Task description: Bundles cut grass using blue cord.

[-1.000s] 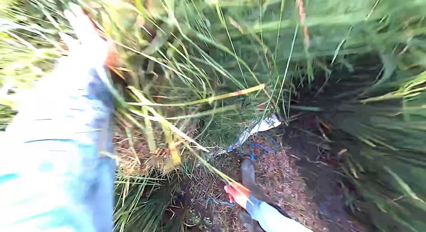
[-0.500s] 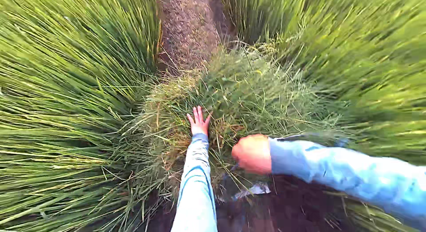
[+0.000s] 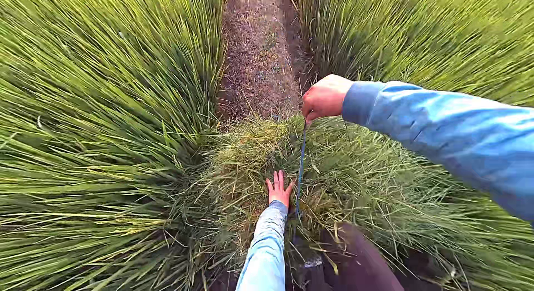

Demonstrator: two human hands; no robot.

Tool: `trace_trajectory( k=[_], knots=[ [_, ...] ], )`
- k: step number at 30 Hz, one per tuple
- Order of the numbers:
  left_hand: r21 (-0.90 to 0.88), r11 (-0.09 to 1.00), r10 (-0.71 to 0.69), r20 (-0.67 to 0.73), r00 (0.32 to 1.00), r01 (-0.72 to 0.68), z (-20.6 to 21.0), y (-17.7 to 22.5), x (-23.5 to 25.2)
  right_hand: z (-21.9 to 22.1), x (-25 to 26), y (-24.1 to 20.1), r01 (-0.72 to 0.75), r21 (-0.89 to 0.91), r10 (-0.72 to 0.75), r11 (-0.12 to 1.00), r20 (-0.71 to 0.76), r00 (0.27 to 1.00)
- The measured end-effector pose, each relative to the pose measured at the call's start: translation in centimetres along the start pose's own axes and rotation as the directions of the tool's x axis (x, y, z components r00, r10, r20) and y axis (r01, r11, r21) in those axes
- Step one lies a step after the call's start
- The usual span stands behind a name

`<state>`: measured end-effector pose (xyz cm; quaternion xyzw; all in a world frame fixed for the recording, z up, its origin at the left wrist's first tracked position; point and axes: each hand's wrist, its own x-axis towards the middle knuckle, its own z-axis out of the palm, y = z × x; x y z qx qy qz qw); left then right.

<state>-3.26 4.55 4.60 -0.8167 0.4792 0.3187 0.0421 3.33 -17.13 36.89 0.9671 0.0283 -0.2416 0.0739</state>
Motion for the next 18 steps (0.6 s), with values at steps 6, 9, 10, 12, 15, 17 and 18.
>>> trace_trajectory(
  k=[6, 9, 10, 12, 15, 17, 18],
  knots=[
    [-0.084, 0.996, 0.036, 0.002, 0.999, -0.036, 2.2, -1.8, -2.0, 0.1, 1.8, -0.2, 0.104, -0.053, -0.110, 0.993, -0.119, 0.987],
    [-0.145, 0.989, 0.033, -0.044, 0.998, -0.039, 3.7, -2.7, -2.0, -0.1, 4.3, -0.5, 0.174, -0.090, -0.185, 0.981, -0.135, 0.973],
    [-0.169, 0.985, 0.023, -0.071, 0.997, -0.035, 4.2, -3.1, -1.6, -0.1, 5.7, -0.5, 0.197, -0.096, -0.209, 0.976, -0.135, 0.969],
    [-0.200, 0.980, 0.002, -0.077, 0.997, -0.017, 4.8, -3.7, -0.5, 0.1, 9.6, -0.3, 0.205, -0.102, -0.214, 0.973, -0.082, 0.974],
    [-0.249, 0.968, -0.002, -0.055, 0.998, -0.012, 4.8, -5.0, 2.1, 0.8, 16.4, 0.5, 0.138, -0.109, -0.129, 0.984, 0.086, 0.988],
    [-0.268, 0.963, 0.002, -0.028, 1.000, -0.009, 4.7, -5.8, 3.7, 2.5, 20.5, 2.1, 0.118, -0.114, -0.104, 0.986, 0.119, 0.987],
    [-0.270, 0.963, 0.000, -0.015, 1.000, -0.004, 4.7, -6.3, 4.7, 3.2, 22.3, 3.1, 0.104, -0.111, -0.091, 0.988, 0.112, 0.989]
  ],
)
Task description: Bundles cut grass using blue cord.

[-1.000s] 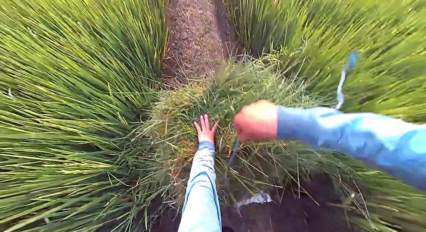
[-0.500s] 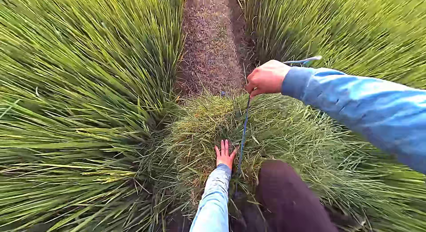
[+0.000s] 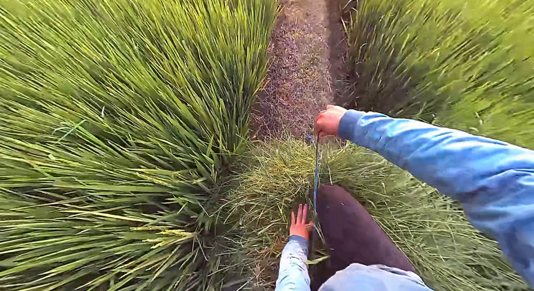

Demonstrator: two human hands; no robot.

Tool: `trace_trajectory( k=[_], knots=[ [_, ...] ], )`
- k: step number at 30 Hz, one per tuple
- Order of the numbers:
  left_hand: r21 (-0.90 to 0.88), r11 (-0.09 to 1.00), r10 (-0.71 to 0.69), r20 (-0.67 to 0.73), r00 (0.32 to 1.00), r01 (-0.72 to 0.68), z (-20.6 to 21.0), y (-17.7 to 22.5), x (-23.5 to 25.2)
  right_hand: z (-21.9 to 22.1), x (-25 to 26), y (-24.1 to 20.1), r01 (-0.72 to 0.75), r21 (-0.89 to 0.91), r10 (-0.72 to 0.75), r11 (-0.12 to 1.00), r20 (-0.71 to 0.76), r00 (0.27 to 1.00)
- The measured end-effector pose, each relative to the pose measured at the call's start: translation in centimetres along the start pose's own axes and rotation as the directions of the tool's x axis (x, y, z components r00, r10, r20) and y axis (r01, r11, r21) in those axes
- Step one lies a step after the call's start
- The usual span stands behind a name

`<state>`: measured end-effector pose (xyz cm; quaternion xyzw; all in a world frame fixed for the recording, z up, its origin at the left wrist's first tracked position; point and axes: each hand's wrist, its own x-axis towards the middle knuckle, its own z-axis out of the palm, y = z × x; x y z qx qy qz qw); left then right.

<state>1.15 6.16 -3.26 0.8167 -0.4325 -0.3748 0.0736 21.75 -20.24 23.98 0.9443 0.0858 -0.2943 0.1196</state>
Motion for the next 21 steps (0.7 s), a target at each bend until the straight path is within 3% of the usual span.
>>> trace_trajectory(
  k=[4, 7, 10, 13, 15, 17, 19, 21],
  knots=[
    [-0.031, 0.999, 0.010, -0.011, 1.000, -0.010, -0.7, -2.1, 2.3, 2.6, 4.2, 3.4, -0.073, 0.068, 0.079, 0.995, -0.095, 0.992],
    [-0.004, 0.999, 0.042, 0.067, 0.997, -0.042, -2.0, -2.6, 2.3, 5.6, 6.1, 4.8, -0.145, 0.155, 0.173, 0.977, -0.188, 0.967],
    [-0.030, 0.995, 0.100, 0.111, 0.989, -0.097, -3.9, -2.1, 1.7, 5.9, 6.4, 4.2, -0.281, 0.341, 0.319, 0.897, -0.061, 0.946],
    [-0.275, 0.959, 0.155, 0.320, 0.935, -0.065, -10.2, -0.5, 0.0, 8.1, 7.8, 4.9, -0.283, 0.570, 0.362, 0.771, -0.027, 0.932],
    [-0.531, 0.847, 0.147, 0.227, 0.963, -0.004, -15.2, 0.4, -1.2, 10.8, 9.1, 5.7, -0.175, 0.761, 0.415, 0.624, -0.133, 0.900],
    [-0.712, 0.702, 0.034, 0.008, 0.999, -0.018, -18.8, 1.6, -0.3, 11.7, 9.2, 6.1, -0.087, 0.928, 0.456, 0.363, -0.095, 0.885],
    [-0.774, 0.630, -0.092, -0.151, 0.984, -0.060, -20.7, 3.0, 3.7, 11.7, 9.2, 6.3, 0.020, 0.997, 0.479, 0.078, -0.055, 0.876],
    [-0.769, 0.639, -0.212, -0.140, 0.967, 0.028, -21.5, 4.2, 8.9, 11.8, 9.7, 6.5, 0.129, 0.985, 0.506, -0.118, -0.052, 0.861]
  ],
)
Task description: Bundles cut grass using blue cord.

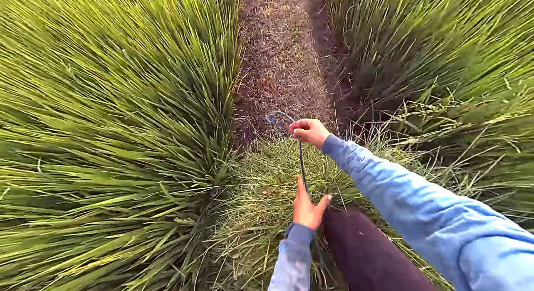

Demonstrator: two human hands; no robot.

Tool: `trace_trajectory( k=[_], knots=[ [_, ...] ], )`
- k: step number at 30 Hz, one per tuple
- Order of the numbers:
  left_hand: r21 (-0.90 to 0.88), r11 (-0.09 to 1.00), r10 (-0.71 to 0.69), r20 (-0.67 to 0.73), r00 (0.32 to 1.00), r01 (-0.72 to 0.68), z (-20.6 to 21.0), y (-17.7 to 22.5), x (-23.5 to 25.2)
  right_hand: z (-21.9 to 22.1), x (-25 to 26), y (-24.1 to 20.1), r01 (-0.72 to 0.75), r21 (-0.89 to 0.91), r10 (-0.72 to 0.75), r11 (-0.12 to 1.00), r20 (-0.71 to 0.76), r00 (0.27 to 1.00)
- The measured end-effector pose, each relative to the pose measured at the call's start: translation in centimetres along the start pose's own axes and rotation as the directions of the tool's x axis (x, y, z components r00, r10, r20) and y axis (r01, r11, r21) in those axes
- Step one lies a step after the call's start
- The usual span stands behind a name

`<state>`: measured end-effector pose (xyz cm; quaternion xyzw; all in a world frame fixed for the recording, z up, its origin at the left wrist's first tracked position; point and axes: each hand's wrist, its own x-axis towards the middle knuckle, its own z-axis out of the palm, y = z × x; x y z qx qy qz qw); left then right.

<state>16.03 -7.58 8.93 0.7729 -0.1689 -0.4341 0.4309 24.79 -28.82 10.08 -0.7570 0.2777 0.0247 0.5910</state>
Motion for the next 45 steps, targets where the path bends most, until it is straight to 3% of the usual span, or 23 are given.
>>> trace_trajectory(
  k=[3, 5, 10, 14, 19, 23, 26, 29, 34, 38, 40, 42, 43, 45],
  knots=[
    [0.285, 0.938, -0.189, -0.059, 0.980, 0.198, 1.4, 0.6, 6.5, 0.5, 3.0, 2.7, 0.056, 0.196, -0.042, 0.979, -0.073, 0.996],
    [0.362, 0.905, -0.207, -0.086, 0.975, 0.224, 1.6, -1.1, 10.0, 0.7, 5.9, 5.4, 0.069, 0.307, -0.032, 0.949, -0.124, 0.992],
    [0.249, 0.947, -0.168, -0.158, 0.973, 0.204, 3.5, -7.0, 15.6, 0.2, 12.9, 12.2, -0.157, 0.643, 0.253, 0.749, -0.058, 0.966],
    [0.085, 0.978, -0.153, -0.324, 0.934, 0.189, 5.1, -10.6, 18.6, 1.0, 18.2, 19.8, -0.334, 0.707, 0.449, 0.623, 0.026, 0.893],
    [0.069, 0.978, -0.158, -0.371, 0.915, 0.197, 5.5, -12.7, 20.6, 2.1, 22.3, 24.8, -0.460, 0.549, 0.432, 0.698, 0.190, 0.882],
    [-0.059, 0.984, -0.177, -0.462, 0.869, 0.168, 5.9, -13.6, 21.1, 1.7, 26.3, 27.8, -0.439, 0.333, 0.345, 0.835, 0.305, 0.888],
    [-0.106, 0.979, -0.202, -0.491, 0.848, 0.172, 6.1, -13.8, 21.5, 1.6, 30.3, 30.9, -0.385, 0.172, 0.375, 0.907, 0.088, 0.923],
    [-0.111, 0.978, -0.211, -0.523, 0.826, 0.179, 6.2, -14.2, 21.9, 2.0, 34.6, 36.0, -0.397, 0.054, 0.401, 0.916, -0.141, 0.905],
    [-0.051, 0.981, -0.184, -0.530, 0.828, 0.186, 6.2, -16.7, 23.6, 3.9, 38.5, 42.8, -0.529, -0.134, 0.501, 0.838, -0.199, 0.843],
    [-0.057, 0.974, -0.217, -0.517, 0.828, 0.219, 5.8, -17.8, 25.1, 8.0, 38.7, 45.8, -0.508, -0.216, 0.513, 0.834, -0.039, 0.858],
    [-0.056, 0.972, -0.225, -0.509, 0.831, 0.229, 5.7, -18.1, 25.3, 10.4, 37.0, 44.6, -0.411, -0.312, 0.479, 0.857, 0.185, 0.858],
    [-0.050, 0.976, -0.206, -0.511, 0.835, 0.210, 5.7, -18.5, 25.6, 12.1, 36.3, 43.1, -0.308, -0.426, 0.478, 0.851, 0.383, 0.791],
    [-0.046, 0.980, -0.190, -0.516, 0.835, 0.195, 5.8, -18.9, 25.6, 12.7, 36.4, 43.0, -0.300, -0.449, 0.489, 0.842, 0.399, 0.776],
    [-0.039, 0.985, -0.165, -0.529, 0.832, 0.171, 5.9, -19.2, 25.7, 13.2, 36.6, 43.1, -0.356, -0.408, 0.488, 0.841, 0.286, 0.825]
  ],
)
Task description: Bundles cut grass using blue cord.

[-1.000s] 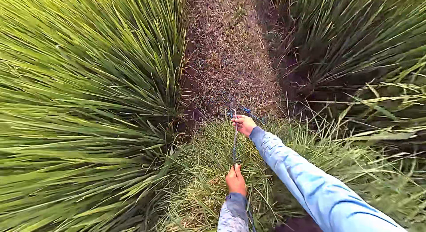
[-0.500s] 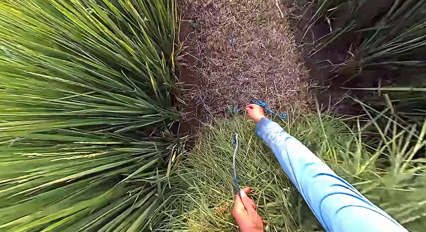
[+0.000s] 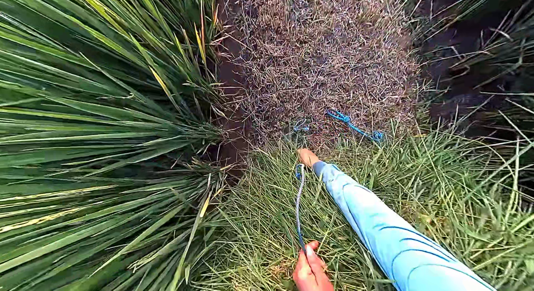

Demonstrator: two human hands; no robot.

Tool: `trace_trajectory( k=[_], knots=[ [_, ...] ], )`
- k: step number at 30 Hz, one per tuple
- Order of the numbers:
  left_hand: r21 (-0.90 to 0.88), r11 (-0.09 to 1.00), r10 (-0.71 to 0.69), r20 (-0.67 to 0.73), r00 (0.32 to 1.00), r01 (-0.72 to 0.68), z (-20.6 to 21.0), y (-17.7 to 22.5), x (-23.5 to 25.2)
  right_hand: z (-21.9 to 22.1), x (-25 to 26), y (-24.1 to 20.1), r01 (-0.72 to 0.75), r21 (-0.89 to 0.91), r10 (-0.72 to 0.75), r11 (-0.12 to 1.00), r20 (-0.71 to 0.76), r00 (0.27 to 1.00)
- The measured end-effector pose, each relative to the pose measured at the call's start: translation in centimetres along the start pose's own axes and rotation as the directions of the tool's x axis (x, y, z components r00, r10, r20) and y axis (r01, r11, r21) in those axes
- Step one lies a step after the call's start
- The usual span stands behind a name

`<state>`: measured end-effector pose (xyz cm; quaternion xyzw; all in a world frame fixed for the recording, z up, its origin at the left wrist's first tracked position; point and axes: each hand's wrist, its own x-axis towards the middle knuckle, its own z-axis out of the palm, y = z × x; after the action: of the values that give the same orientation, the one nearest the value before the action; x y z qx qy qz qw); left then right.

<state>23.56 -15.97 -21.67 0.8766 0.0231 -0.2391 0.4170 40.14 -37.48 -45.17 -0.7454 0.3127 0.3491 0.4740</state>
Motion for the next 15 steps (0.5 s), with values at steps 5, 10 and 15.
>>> trace_trajectory(
  k=[5, 10, 15],
  knots=[
    [-0.038, 0.999, -0.009, -0.004, 1.000, 0.009, 0.1, 0.1, 0.2, -1.5, 2.0, 0.3, -0.012, 0.258, 0.153, 0.966, -0.532, 0.833],
    [-0.057, 0.998, -0.013, -0.015, 1.000, 0.012, 0.2, 0.3, 0.0, -4.1, 4.8, 0.4, 0.018, 0.395, 0.113, 0.919, -0.305, 0.946],
    [-0.087, 0.996, -0.039, -0.034, 0.999, 0.036, 0.2, 0.1, -0.1, -4.1, 6.8, 0.6, 0.121, 0.620, 0.086, 0.776, -0.293, 0.952]
  ],
)
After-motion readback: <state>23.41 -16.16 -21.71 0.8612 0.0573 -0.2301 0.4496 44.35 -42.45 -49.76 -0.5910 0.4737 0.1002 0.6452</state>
